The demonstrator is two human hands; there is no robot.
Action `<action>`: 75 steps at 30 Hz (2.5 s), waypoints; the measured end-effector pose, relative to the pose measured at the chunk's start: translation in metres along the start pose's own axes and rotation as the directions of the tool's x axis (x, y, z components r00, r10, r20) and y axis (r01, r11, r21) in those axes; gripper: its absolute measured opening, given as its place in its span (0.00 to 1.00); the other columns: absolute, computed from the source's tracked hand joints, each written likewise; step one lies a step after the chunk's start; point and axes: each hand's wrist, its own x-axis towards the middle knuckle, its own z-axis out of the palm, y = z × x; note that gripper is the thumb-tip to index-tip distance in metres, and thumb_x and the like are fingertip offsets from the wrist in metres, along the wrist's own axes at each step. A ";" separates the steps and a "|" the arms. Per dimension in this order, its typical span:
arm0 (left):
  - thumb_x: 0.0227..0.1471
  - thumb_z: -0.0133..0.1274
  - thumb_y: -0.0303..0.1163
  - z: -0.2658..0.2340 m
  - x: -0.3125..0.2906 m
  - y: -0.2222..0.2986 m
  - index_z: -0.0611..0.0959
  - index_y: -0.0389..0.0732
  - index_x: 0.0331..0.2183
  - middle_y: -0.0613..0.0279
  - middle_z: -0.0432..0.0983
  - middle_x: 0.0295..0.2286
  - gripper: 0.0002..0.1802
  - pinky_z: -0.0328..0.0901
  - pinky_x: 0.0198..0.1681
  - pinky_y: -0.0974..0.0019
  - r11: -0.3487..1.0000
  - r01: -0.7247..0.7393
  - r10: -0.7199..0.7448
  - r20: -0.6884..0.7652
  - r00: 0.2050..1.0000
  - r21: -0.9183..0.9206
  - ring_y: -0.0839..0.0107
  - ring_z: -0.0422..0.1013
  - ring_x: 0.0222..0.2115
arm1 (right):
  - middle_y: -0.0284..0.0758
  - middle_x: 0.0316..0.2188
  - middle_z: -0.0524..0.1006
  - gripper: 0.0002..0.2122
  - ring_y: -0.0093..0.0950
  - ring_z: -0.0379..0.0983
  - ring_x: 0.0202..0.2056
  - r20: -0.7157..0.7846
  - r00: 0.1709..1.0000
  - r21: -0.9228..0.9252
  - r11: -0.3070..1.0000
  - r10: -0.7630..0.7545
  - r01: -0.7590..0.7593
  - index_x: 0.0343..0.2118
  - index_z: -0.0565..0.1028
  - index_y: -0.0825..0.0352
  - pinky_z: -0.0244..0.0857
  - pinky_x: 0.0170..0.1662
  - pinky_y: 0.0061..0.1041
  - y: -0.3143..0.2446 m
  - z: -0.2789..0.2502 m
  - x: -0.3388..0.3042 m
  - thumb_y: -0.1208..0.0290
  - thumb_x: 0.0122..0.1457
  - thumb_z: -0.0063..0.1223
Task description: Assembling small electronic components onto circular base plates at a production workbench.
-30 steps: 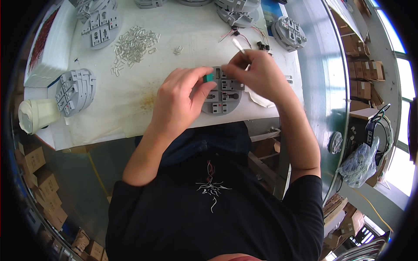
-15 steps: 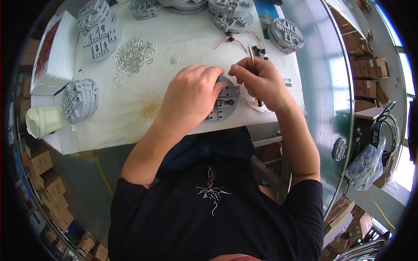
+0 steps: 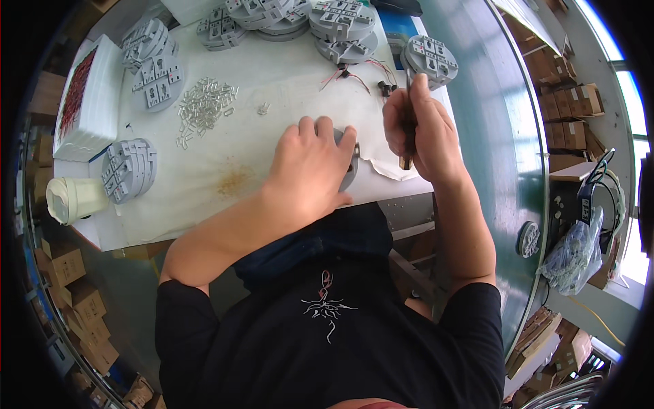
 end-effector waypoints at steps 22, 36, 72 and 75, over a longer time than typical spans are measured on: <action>0.25 0.85 0.45 0.055 -0.055 -0.026 0.77 0.38 0.61 0.53 0.79 0.42 0.60 0.74 0.46 0.58 0.731 0.011 -0.332 -0.341 0.880 -0.682 0.57 0.77 0.43 | 0.50 0.17 0.75 0.21 0.54 0.74 0.23 0.196 0.980 -0.965 0.179 0.022 0.189 0.23 0.78 0.69 0.67 0.31 0.50 0.006 0.072 -0.014 0.59 0.71 0.53; 0.31 0.81 0.53 0.059 -0.053 -0.025 0.76 0.34 0.59 0.55 0.81 0.42 0.58 0.72 0.47 0.55 0.714 0.014 -0.356 -0.346 0.868 -0.700 0.56 0.75 0.40 | 0.48 0.18 0.75 0.19 0.53 0.74 0.24 0.235 0.970 -0.953 0.181 -0.058 0.242 0.24 0.76 0.68 0.67 0.29 0.48 0.018 0.073 -0.014 0.60 0.70 0.55; 0.45 0.76 0.29 0.055 -0.061 -0.053 0.77 0.40 0.60 0.55 0.80 0.40 0.41 0.75 0.47 0.59 0.478 -0.036 -0.224 -0.161 0.961 -0.878 0.62 0.79 0.41 | 0.39 0.20 0.78 0.13 0.41 0.78 0.23 0.315 0.911 -0.815 0.416 -0.267 0.403 0.37 0.79 0.68 0.73 0.30 0.35 0.030 0.049 -0.031 0.63 0.60 0.68; 0.54 0.68 0.24 0.061 -0.051 -0.046 0.81 0.37 0.54 0.55 0.82 0.38 0.26 0.74 0.39 0.63 0.327 0.059 -0.359 -0.066 0.931 -0.943 0.62 0.78 0.34 | 0.37 0.22 0.78 0.17 0.36 0.78 0.23 0.321 0.823 -0.804 0.325 -0.469 0.499 0.42 0.78 0.68 0.73 0.30 0.31 0.046 0.056 -0.043 0.63 0.56 0.73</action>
